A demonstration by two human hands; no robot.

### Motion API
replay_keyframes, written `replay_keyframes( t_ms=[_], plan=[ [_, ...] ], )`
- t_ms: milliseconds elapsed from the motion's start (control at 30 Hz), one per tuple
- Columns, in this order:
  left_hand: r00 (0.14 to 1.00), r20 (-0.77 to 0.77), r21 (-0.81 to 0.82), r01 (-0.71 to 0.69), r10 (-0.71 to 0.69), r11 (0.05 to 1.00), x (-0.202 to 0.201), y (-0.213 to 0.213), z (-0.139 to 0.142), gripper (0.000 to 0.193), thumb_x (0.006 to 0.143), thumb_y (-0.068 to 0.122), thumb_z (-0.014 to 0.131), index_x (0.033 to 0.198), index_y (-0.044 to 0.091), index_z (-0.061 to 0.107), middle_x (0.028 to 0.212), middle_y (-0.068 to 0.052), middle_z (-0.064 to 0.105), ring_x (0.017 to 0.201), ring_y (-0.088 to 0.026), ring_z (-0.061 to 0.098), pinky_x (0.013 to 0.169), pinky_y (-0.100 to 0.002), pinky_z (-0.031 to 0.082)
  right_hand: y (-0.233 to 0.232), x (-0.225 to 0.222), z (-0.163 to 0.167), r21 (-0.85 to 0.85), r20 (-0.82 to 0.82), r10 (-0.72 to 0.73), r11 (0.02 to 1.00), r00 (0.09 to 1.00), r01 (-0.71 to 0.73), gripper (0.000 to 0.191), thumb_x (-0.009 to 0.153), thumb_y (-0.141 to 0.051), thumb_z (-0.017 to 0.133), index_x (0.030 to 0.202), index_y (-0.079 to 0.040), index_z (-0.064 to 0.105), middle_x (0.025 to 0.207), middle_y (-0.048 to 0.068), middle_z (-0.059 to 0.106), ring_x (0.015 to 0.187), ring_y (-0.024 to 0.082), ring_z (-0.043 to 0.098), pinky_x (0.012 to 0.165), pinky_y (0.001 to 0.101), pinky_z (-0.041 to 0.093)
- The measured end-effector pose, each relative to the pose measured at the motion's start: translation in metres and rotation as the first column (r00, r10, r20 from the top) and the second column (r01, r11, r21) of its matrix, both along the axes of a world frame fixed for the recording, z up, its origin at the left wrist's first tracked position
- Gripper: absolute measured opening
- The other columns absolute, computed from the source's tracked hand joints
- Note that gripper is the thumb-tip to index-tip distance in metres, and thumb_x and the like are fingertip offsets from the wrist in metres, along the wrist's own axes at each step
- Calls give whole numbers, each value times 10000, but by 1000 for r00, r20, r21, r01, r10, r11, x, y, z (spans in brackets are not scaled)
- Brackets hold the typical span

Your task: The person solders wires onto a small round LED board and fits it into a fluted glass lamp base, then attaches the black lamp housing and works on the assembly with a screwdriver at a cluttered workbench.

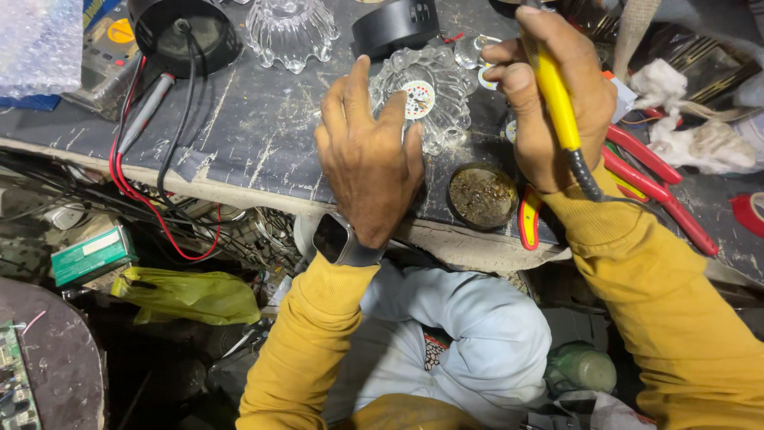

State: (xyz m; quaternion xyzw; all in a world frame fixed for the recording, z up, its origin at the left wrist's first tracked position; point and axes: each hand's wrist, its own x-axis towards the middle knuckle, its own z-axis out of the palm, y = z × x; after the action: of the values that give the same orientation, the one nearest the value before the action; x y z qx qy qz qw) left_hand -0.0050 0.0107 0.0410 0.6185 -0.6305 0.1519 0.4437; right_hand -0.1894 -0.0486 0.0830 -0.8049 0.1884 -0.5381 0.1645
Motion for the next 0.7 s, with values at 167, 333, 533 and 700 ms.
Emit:
replay_keyframes(
  t_ms=[167, 333, 533, 700],
  plan=[
    [1000, 15, -19, 7, -7, 1000, 0, -8, -3, 364, 855, 176, 795, 1196, 70, 725, 1514, -234, 458, 1363, -423, 460, 1046, -535, 453, -11, -15, -15, -90, -103, -89, 993, 991, 79, 419, 1174, 6, 672, 1520, -34, 438, 1318, 159, 678, 1211, 215, 721, 1050, 316, 594],
    [993, 112, -47, -21, 27, 999, 1, -15, -3, 440, 859, 148, 799, 1280, 62, 706, 1528, -178, 477, 1388, -379, 483, 1079, -509, 474, -15, -18, -22, -75, -122, -71, 995, 990, 62, 660, 1021, 63, 791, 1541, -34, 396, 1350, 167, 660, 1144, 207, 691, 981, 291, 612],
    [977, 194, 3, 84, -83, 996, 13, -30, 5, 413, 816, 163, 769, 1212, 60, 719, 1482, -183, 505, 1297, -380, 517, 927, -509, 492, -16, -15, -21, -114, -158, -74, 992, 985, 56, 699, 1003, 48, 828, 1540, -35, 388, 1353, 164, 648, 1135, 201, 688, 964, 285, 609],
    [942, 240, 47, 230, -235, 972, 26, -34, 13, 336, 925, 99, 678, 1257, 103, 725, 1499, -191, 495, 1333, -391, 517, 1003, -489, 512, -16, -18, -22, -79, -159, -90, 994, 983, 78, 682, 1000, 36, 828, 1531, -26, 404, 1338, 164, 650, 1085, 189, 691, 915, 276, 613]
  ],
)
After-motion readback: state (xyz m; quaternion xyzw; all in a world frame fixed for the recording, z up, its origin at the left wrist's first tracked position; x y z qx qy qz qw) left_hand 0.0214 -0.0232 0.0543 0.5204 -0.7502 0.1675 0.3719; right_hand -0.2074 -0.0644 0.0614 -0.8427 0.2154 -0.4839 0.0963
